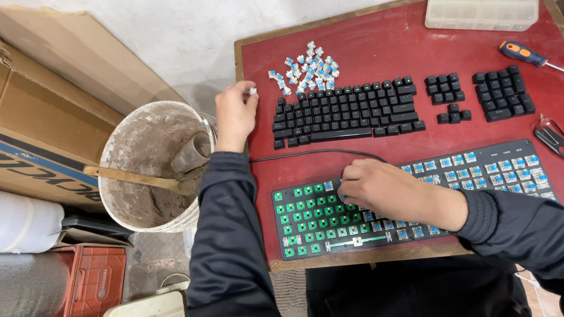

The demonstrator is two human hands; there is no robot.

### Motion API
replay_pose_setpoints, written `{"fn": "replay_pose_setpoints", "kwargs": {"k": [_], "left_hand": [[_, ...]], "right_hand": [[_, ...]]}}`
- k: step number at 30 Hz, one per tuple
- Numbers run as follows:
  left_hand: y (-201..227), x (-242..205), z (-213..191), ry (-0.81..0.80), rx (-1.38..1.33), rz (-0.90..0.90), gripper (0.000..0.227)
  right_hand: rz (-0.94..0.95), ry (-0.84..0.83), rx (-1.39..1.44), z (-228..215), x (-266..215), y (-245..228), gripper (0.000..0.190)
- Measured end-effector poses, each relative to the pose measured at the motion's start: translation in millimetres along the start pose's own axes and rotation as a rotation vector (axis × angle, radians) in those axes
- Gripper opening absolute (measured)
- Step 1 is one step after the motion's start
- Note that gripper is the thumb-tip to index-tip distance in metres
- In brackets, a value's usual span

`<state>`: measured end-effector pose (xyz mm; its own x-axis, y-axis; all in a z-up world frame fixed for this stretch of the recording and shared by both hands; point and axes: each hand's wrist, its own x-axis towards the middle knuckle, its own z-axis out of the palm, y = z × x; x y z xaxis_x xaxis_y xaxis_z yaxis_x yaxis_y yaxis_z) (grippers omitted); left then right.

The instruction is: The person assembles a mechanical keyboard by inserting blue switches into the PCB and then placing black keycaps onto the switches. The person works methodically across the keyboard, filling the switch positions and then the keycap positions.

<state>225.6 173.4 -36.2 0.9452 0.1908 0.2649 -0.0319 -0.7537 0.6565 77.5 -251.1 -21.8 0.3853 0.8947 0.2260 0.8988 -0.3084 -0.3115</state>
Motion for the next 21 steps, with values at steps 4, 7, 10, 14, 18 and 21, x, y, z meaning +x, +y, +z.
{"fn": "replay_pose_setpoints", "kwargs": {"k": [4, 7, 10, 14, 18, 21], "left_hand": [[97.7, -93.7, -46.3, -0.022, -0.104, 0.12, 0.034], [142.8, -164.4, -58.7, -0.127, -0.206, 0.212, 0.038], [162.7, -217.2, -51.0, -0.235, -0.258, 0.164, 0.037], [150.1, -249.1, -26.1, -0.297, -0.307, 0.09, 0.033], [138.8, -250.9, -12.3, -0.27, -0.298, 0.061, 0.018], [153.7, -245.3, -20.3, -0.296, -0.196, 0.141, 0.029]], "right_hand": [[0.038, -0.003, -0.051, 1.7, -2.2, -2.9, 0.02], [0.096, -0.002, -0.062, 3.6, -2.4, -8.3, 0.023], [0.069, -0.003, -0.03, 2.8, -1.3, -8.0, 0.019], [0.116, 0.016, 0.076, -6.8, 2.3, -11.7, 0.008], [0.174, 0.013, 0.199, -18.1, 5.6, -19.5, 0.004], [0.126, -0.045, 0.17, -23.5, 7.1, -18.2, 0.011]]}}
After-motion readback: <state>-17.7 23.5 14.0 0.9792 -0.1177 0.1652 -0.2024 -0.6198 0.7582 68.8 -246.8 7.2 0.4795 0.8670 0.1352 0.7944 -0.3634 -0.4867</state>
